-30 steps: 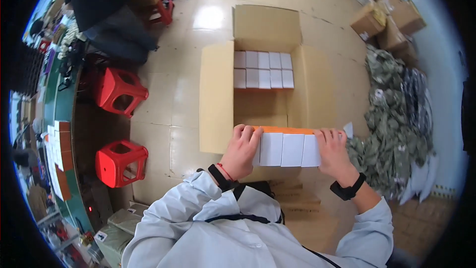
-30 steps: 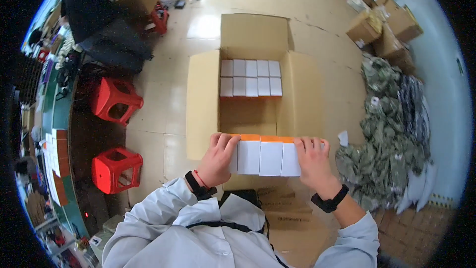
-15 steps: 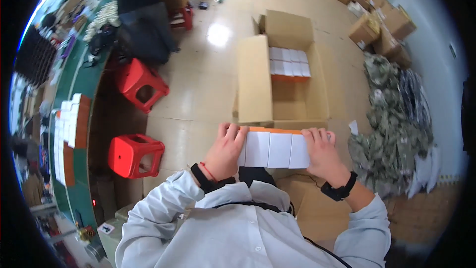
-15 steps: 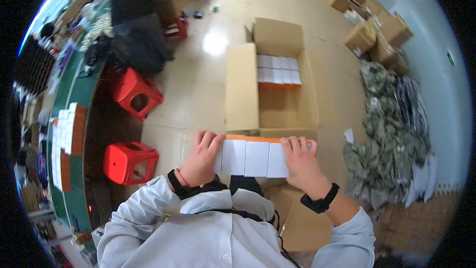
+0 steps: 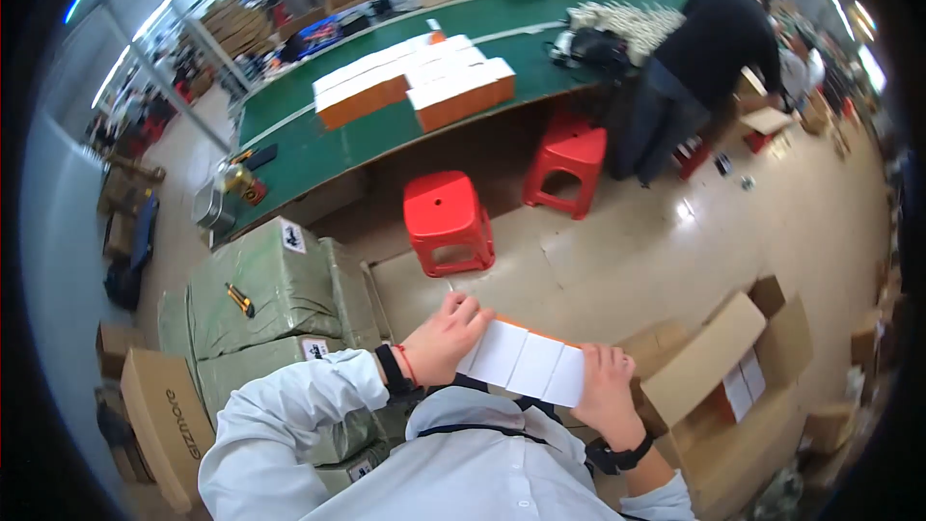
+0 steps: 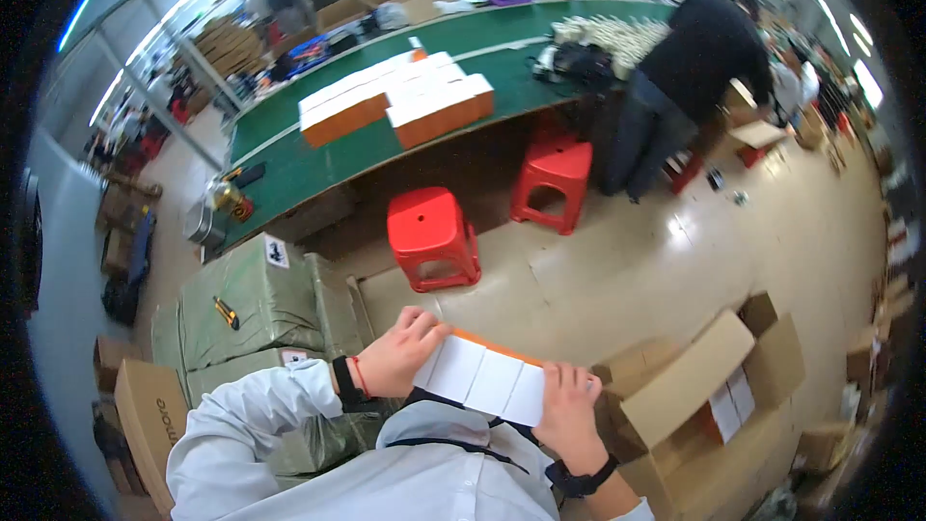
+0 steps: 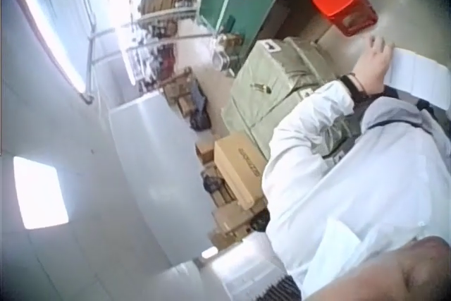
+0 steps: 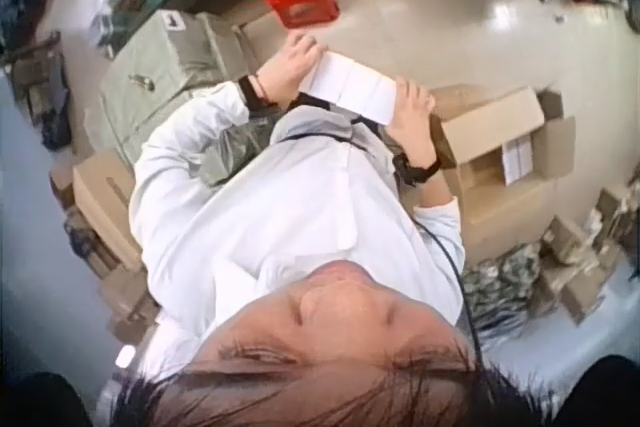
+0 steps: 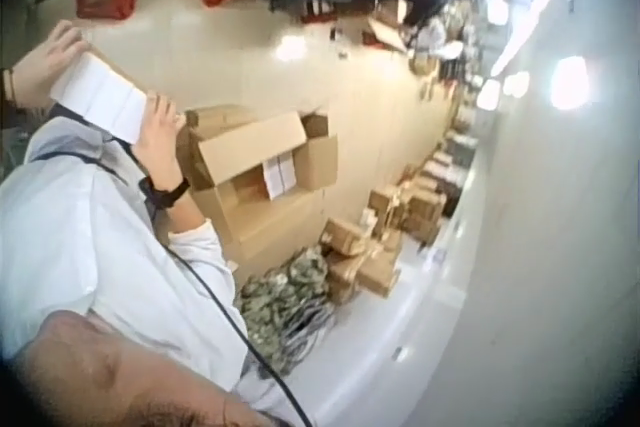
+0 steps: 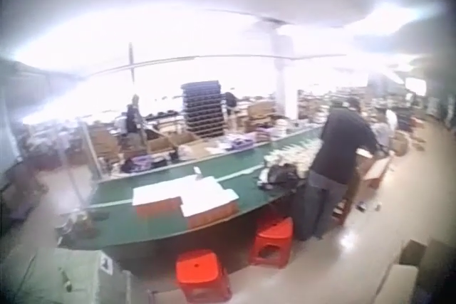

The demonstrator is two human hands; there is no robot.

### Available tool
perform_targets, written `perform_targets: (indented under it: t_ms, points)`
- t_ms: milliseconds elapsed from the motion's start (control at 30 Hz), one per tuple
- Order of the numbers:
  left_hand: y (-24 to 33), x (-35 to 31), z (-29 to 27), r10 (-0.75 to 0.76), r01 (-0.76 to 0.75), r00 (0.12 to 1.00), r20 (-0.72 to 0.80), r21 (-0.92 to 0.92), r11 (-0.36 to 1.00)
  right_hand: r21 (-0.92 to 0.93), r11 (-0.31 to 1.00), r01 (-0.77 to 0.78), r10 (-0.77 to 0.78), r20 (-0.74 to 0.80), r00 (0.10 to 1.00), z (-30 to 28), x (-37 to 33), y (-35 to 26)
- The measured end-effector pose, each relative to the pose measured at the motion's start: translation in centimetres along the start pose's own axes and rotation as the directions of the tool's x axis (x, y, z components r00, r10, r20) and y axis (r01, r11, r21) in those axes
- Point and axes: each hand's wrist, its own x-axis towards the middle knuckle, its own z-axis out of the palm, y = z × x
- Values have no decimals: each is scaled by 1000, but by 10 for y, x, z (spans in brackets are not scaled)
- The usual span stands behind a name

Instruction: Packing small white product boxes into a large shipping carton.

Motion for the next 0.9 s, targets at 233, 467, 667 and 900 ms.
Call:
perform_targets:
  t_ms: [233, 467, 667, 900]
  points:
    - [-186, -52, -34, -283, 274, 951, -128, -83, 958, -55, 952, 301, -294, 116, 949, 61, 223, -88]
    - [-405, -62, -98, -445, 408, 821, -359, -176, 896, -125, 865, 487, -458, 204, 865, 93, 494, -211]
    - [-569, -26, -138, -494, 457, 755, -431, -195, 868, -219, 760, 612, -580, 197, 790, 108, 687, -270]
    - [-691, 29, -102, -531, 463, 756, -383, -261, 847, -286, 728, 623, -510, 382, 771, 153, 812, -262]
